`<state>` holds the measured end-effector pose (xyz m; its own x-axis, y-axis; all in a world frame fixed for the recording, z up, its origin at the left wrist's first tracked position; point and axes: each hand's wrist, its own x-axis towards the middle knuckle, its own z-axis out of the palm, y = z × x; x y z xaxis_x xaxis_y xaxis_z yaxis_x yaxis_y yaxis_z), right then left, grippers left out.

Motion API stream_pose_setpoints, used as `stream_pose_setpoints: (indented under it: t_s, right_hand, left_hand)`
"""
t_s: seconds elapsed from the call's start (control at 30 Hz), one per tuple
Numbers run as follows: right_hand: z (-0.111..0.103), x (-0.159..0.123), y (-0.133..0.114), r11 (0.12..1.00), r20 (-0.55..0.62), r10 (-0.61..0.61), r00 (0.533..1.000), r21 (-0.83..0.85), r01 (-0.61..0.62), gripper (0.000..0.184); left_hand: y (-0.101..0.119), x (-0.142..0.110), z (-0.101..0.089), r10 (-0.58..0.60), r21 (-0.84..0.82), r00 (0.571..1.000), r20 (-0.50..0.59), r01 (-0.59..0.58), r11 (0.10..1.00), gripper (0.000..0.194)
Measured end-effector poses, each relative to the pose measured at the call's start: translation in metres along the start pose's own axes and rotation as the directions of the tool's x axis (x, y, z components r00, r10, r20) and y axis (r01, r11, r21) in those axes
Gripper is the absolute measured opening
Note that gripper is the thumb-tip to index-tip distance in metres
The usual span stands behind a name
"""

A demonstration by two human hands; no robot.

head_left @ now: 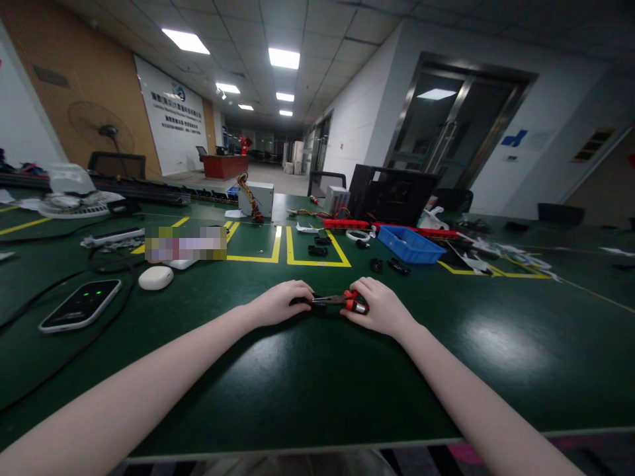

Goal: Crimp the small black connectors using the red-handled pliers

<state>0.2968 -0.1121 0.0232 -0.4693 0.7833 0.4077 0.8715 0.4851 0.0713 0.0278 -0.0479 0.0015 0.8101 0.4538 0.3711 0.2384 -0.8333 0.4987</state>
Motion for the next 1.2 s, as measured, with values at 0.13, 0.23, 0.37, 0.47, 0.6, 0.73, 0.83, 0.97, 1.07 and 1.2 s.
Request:
stream_pose_setpoints:
  t_s: [0.13,0.23,0.37,0.47,0.6,0.73,0.83,0.97,1.07,1.2]
  right_hand:
    - [0.0013,0.0008,-0.0001,0.999,0.033,0.036,0.999,-0.021,-0.036,0.021]
    - [0.0023,0.0008,0.001,0.999,0.031,0.038,0.999,-0.024,-0.038,0.024]
    - [0.0031,0.0014,0.0019,0.998,0.056,0.048,0.997,-0.039,-0.046,0.021]
    - [0.0037,0.0022,0.0021,0.996,0.049,0.052,0.997,-0.072,-0.048,0.017]
    - [0.0047,0.0026,0.0027,0.994,-0.009,0.013,1.0,-0.113,-0.014,0.017]
    - [0.0041,0.0025,0.0027,0.991,-0.039,-0.001,0.999,-0.135,-0.004,0.018]
    - [0.0031,0.0026,0.0022,0.99,-0.031,0.006,0.999,-0.14,-0.01,0.018]
    - [0.0029,0.0022,0.0019,0.993,0.046,0.058,0.997,-0.103,-0.053,0.018]
    - [0.0031,0.0012,0.0022,0.995,0.077,0.077,0.994,-0.07,-0.071,0.017]
    - [0.0032,-0.0004,0.0024,0.997,0.06,0.061,0.996,-0.058,-0.058,0.017]
  left_hand:
    - [0.003,-0.0007,-0.0001,0.023,0.013,1.0,-0.01,-0.023,1.0,0.014]
    - [0.006,-0.0014,-0.0009,0.01,0.024,1.0,-0.018,-0.01,1.0,0.015]
    - [0.0089,-0.0023,-0.002,-0.013,0.052,1.0,-0.005,0.013,0.999,0.021]
    - [0.0093,-0.0025,-0.0021,-0.005,0.085,1.0,0.006,0.004,0.996,0.024]
    - [0.0095,-0.002,-0.0017,0.017,0.122,1.0,0.016,-0.018,0.992,0.024]
    - [0.0101,-0.0016,-0.0016,0.03,0.147,0.999,0.02,-0.033,0.989,0.024]
    - [0.0097,-0.0017,-0.0016,0.029,0.153,0.999,0.029,-0.033,0.988,0.024]
    - [0.0088,-0.0017,-0.001,0.021,0.15,0.999,0.03,-0.025,0.988,0.023]
    - [0.0089,-0.0015,-0.0009,0.019,0.146,1.0,0.022,-0.022,0.989,0.022]
    - [0.0097,-0.0017,-0.0018,0.013,0.15,1.0,0.023,-0.016,0.989,0.023]
